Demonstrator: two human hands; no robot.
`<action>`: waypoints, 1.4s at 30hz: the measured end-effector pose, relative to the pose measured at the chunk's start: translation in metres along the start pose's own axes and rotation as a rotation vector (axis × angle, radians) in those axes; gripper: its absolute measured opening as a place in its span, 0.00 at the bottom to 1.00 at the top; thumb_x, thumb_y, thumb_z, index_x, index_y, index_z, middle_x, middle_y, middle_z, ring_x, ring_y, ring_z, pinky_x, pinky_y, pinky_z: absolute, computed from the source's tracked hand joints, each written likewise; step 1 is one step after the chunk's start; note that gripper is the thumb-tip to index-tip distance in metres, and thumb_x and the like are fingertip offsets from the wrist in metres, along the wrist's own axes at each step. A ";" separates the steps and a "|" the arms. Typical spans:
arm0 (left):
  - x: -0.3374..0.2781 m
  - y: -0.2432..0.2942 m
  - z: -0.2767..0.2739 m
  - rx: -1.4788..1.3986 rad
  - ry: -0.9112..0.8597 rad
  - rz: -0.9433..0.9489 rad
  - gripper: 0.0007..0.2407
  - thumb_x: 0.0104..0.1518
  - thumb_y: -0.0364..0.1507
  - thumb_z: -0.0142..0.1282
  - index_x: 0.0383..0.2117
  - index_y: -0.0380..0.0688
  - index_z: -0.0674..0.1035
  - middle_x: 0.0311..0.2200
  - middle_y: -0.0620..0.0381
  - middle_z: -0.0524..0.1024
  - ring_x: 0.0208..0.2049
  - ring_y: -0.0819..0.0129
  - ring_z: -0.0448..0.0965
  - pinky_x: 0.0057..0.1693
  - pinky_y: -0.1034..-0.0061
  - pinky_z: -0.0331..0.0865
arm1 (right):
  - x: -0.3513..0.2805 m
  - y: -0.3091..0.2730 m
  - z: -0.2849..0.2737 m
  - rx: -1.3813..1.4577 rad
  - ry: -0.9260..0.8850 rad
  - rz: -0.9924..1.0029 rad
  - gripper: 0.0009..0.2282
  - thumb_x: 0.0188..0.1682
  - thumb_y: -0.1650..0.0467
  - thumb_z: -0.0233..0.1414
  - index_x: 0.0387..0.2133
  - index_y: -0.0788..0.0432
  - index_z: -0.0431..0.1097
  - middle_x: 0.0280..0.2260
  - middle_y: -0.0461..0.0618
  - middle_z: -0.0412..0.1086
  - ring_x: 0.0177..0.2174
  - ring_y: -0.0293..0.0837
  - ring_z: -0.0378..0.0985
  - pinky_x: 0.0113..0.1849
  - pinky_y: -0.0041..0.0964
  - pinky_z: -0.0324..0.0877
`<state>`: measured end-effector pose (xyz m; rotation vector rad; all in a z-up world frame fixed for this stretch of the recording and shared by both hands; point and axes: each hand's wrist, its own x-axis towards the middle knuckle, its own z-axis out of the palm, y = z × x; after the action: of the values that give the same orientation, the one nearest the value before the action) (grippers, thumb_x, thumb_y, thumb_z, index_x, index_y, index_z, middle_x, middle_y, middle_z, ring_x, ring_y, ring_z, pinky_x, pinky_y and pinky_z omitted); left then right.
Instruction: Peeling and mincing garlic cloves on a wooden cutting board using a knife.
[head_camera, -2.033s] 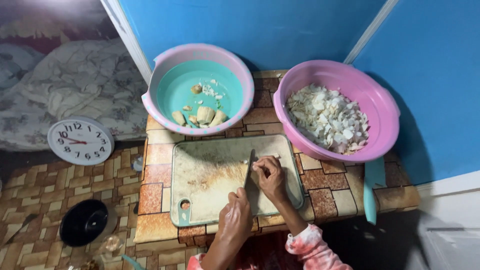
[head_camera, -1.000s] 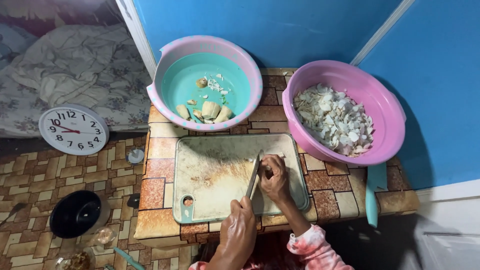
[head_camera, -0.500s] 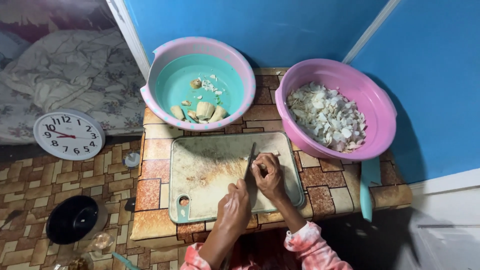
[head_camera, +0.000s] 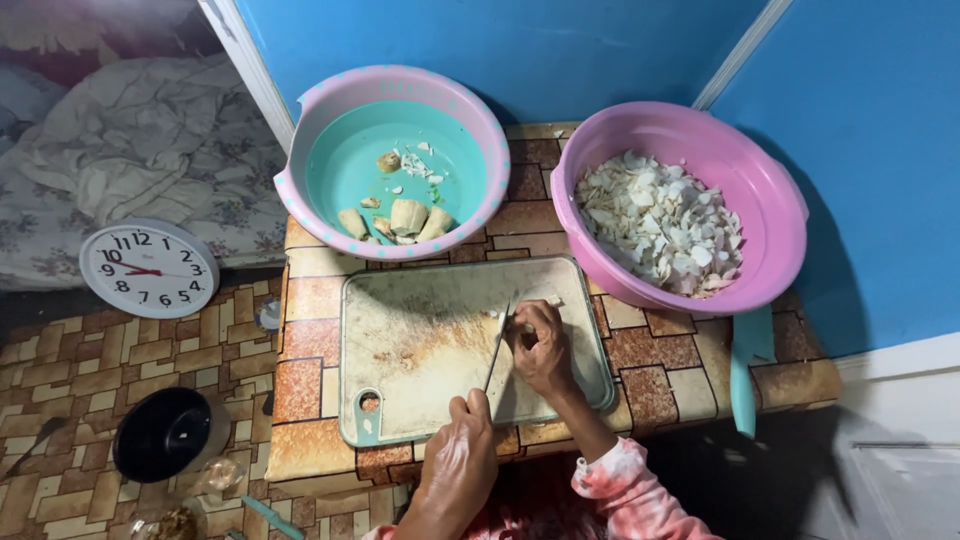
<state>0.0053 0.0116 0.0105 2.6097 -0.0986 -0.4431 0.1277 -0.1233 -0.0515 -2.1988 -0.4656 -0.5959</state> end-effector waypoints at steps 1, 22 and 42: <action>0.002 0.000 -0.001 0.001 -0.006 -0.001 0.09 0.53 0.13 0.36 0.34 0.41 0.61 0.26 0.52 0.62 0.16 0.63 0.71 0.22 0.75 0.71 | 0.001 -0.003 -0.001 0.000 -0.001 0.005 0.02 0.39 0.77 0.44 0.22 0.58 0.61 0.33 0.49 0.65 0.37 0.46 0.68 0.37 0.35 0.68; 0.043 0.004 -0.009 -0.033 -0.033 -0.052 0.12 0.49 0.13 0.44 0.34 0.44 0.61 0.29 0.49 0.64 0.21 0.58 0.71 0.25 0.70 0.68 | 0.008 -0.019 -0.014 0.114 -0.027 -0.028 0.02 0.43 0.72 0.46 0.23 0.57 0.62 0.30 0.49 0.63 0.33 0.45 0.68 0.36 0.36 0.63; -0.014 0.008 -0.024 0.123 -0.105 -0.030 0.06 0.58 0.17 0.31 0.33 0.45 0.59 0.25 0.56 0.59 0.17 0.71 0.69 0.22 0.79 0.66 | 0.003 -0.002 -0.003 0.048 0.005 0.010 0.07 0.35 0.81 0.45 0.20 0.57 0.60 0.30 0.48 0.65 0.32 0.43 0.68 0.29 0.31 0.69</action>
<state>0.0005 0.0180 0.0382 2.7109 -0.1263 -0.6025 0.1286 -0.1239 -0.0473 -2.1524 -0.4616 -0.5795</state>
